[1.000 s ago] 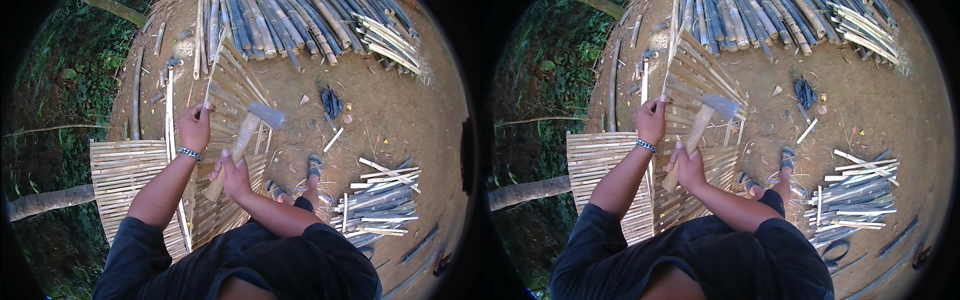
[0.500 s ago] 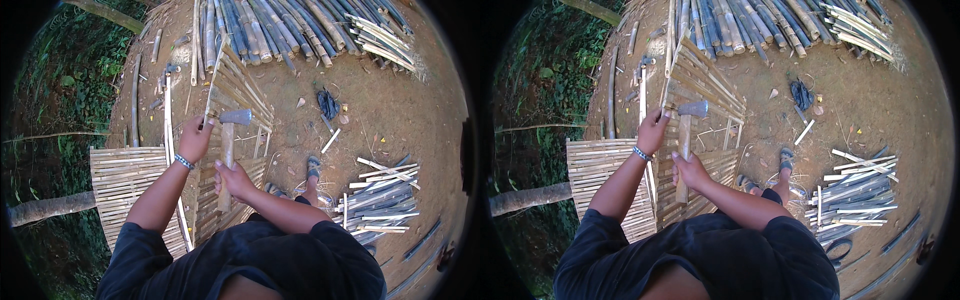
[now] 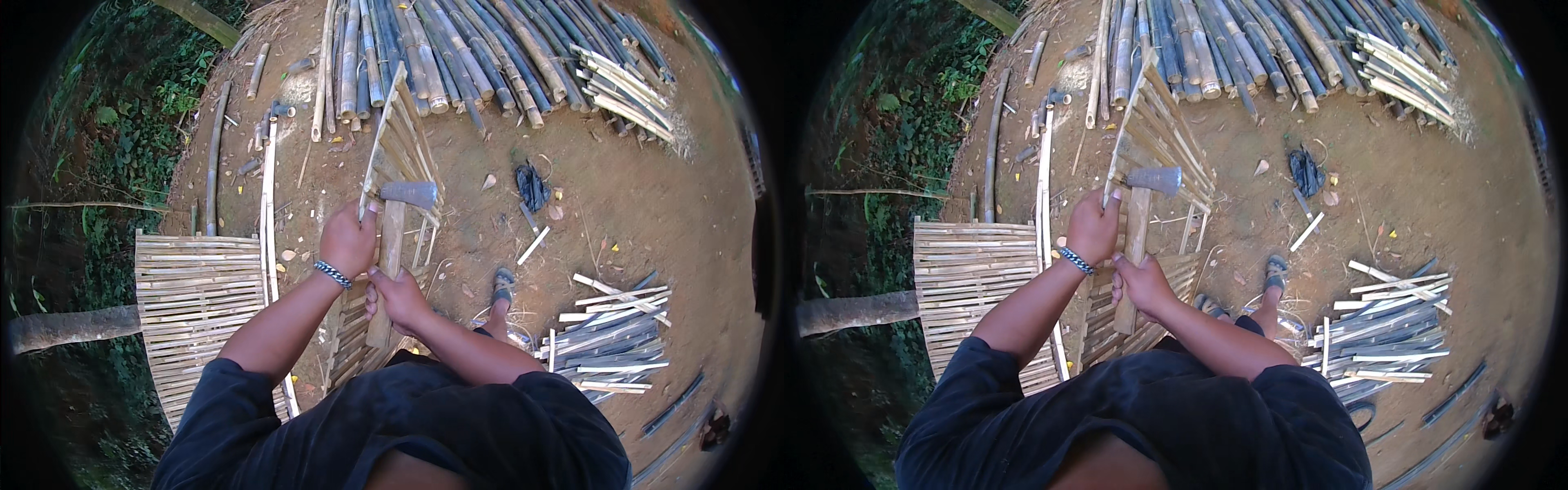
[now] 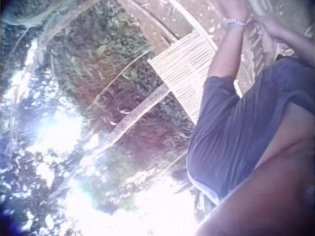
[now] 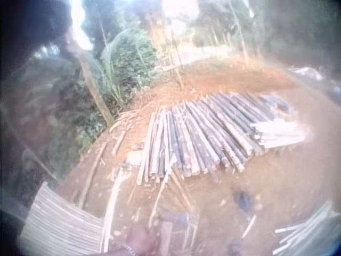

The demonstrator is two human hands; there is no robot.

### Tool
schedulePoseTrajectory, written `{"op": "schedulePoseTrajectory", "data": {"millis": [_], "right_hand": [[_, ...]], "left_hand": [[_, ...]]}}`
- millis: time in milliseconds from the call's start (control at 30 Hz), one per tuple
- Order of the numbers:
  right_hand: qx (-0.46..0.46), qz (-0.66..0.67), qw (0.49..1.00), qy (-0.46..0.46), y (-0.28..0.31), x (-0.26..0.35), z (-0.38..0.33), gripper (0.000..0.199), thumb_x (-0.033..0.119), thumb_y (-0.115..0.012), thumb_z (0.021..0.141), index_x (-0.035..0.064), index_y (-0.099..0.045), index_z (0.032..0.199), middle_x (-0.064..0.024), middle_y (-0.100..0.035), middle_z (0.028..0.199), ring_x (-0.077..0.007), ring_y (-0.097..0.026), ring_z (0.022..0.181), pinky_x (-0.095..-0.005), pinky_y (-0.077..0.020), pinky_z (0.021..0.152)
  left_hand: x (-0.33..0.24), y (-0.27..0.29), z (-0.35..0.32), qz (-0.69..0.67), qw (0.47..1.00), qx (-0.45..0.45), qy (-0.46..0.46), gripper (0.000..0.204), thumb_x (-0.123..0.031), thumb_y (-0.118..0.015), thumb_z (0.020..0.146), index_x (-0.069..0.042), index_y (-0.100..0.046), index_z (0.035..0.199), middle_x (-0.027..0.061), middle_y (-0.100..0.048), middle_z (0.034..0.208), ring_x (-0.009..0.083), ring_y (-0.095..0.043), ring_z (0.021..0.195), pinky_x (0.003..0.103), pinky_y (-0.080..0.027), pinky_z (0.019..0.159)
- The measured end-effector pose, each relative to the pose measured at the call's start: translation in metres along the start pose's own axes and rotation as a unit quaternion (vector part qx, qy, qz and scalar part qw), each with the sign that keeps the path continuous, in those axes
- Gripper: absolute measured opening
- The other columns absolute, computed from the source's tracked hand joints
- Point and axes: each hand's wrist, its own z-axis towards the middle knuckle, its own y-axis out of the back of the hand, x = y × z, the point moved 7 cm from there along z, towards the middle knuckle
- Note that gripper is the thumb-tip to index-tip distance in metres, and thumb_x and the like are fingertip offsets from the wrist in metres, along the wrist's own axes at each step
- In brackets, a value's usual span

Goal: The person constructs a bamboo frame by hammering small bamboo strips onto larger bamboo rails with a mallet and then using a hatchet to shape and trim the bamboo pieces.

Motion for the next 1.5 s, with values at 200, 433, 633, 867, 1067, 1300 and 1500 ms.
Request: {"op": "schedulePoseTrajectory", "data": {"millis": [200, 433, 633, 867, 1067, 1300, 1500], "right_hand": [[-0.06, 0.056, 0.996, 0.031, 0.013, 0.014, -0.014, 0.021, 0.026, -0.055, 0.107, 0.0076, -0.05, 0.097, -0.0054, -0.055, 0.071, -0.0188, -0.056, 0.058, -0.0374, -0.0519, 0.056], [-0.001, -0.034, 0.997, -0.064, -0.003, 0.008, -0.01, 0.018, 0.021, -0.06, 0.104, 0.0045, -0.057, 0.097, -0.0043, -0.055, 0.071, -0.0189, -0.057, 0.061, -0.0379, -0.053, 0.06], [-0.004, -0.004, 0.998, -0.069, 0.004, 0.008, -0.013, 0.018, 0.02, -0.063, 0.102, 0.0048, -0.055, 0.095, -0.0045, -0.057, 0.069, -0.018, -0.057, 0.057, -0.037, -0.0521, 0.055], [-0.026, -0.055, 0.996, -0.071, 0.025, 0.026, -0.026, 0.021, 0.023, -0.064, 0.101, 0.0059, -0.054, 0.093, -0.0044, -0.057, 0.069, -0.0182, -0.057, 0.057, -0.0369, -0.0518, 0.055], [-0.089, -0.106, 0.988, -0.069, 0.066, 0.016, -0.05, 0.021, 0.022, -0.064, 0.101, 0.0053, -0.053, 0.096, -0.0038, -0.056, 0.069, -0.0173, -0.057, 0.056, -0.0355, -0.0514, 0.053], [-0.144, -0.285, 0.945, -0.064, 0.096, 0.027, -0.084, 0.022, 0.024, -0.062, 0.102, 0.0059, -0.052, 0.093, -0.0037, -0.056, 0.068, -0.0162, -0.058, 0.055, -0.0342, -0.0522, 0.052], [-0.165, -0.466, 0.869, 0.0, 0.085, 0.092, -0.094, 0.025, 0.025, -0.059, 0.103, 0.0016, -0.052, 0.11, -0.0059, -0.061, 0.071, -0.0162, -0.062, 0.056, -0.0323, -0.0509, 0.051]], "left_hand": [[0.001, 0.002, 0.001, -0.03, 0.999, -0.018, -0.003, 0.035, -0.029, -0.057, 0.098, 0.003, -0.066, 0.09, 0.0299, -0.067, 0.091, 0.0481, -0.064, 0.087, 0.055, -0.05, 0.079], [0.005, 0.001, 0.002, 0.005, 0.999, -0.009, 0.034, 0.036, -0.032, -0.058, 0.097, 0.002, -0.068, 0.093, 0.0294, -0.068, 0.091, 0.0474, -0.066, 0.087, 0.055, -0.052, 0.079], [0.005, 0.0, 0.0, -0.011, 0.999, -0.006, 0.049, 0.036, -0.033, -0.058, 0.096, 0.001, -0.069, 0.092, 0.0273, -0.07, 0.091, 0.0468, -0.067, 0.088, 0.055, -0.053, 0.079], [0.008, 0.004, -0.001, -0.006, 0.998, 0.001, 0.061, 0.033, -0.032, -0.06, 0.096, -0.001, -0.069, 0.094, 0.0266, -0.069, 0.087, 0.0469, -0.066, 0.084, 0.055, -0.052, 0.076], [0.007, 0.001, -0.003, -0.044, 0.996, 0.012, 0.071, 0.035, -0.035, -0.06, 0.095, -0.002, -0.07, 0.097, 0.0274, -0.069, 0.092, 0.0456, -0.066, 0.089, 0.054, -0.052, 0.079], [0.006, -0.005, 0.001, -0.022, 0.992, 0.082, 0.092, 0.037, -0.034, -0.058, 0.095, 0.0, -0.069, 0.105, 0.0264, -0.07, 0.103, 0.0447, -0.067, 0.096, 0.053, -0.052, 0.086], [0.014, -0.013, 0.002, -0.038, 0.992, 0.058, 0.108, 0.038, -0.035, -0.057, 0.096, 0.001, -0.068, 0.105, 0.0262, -0.07, 0.104, 0.0437, -0.068, 0.097, 0.054, -0.052, 0.086]]}}
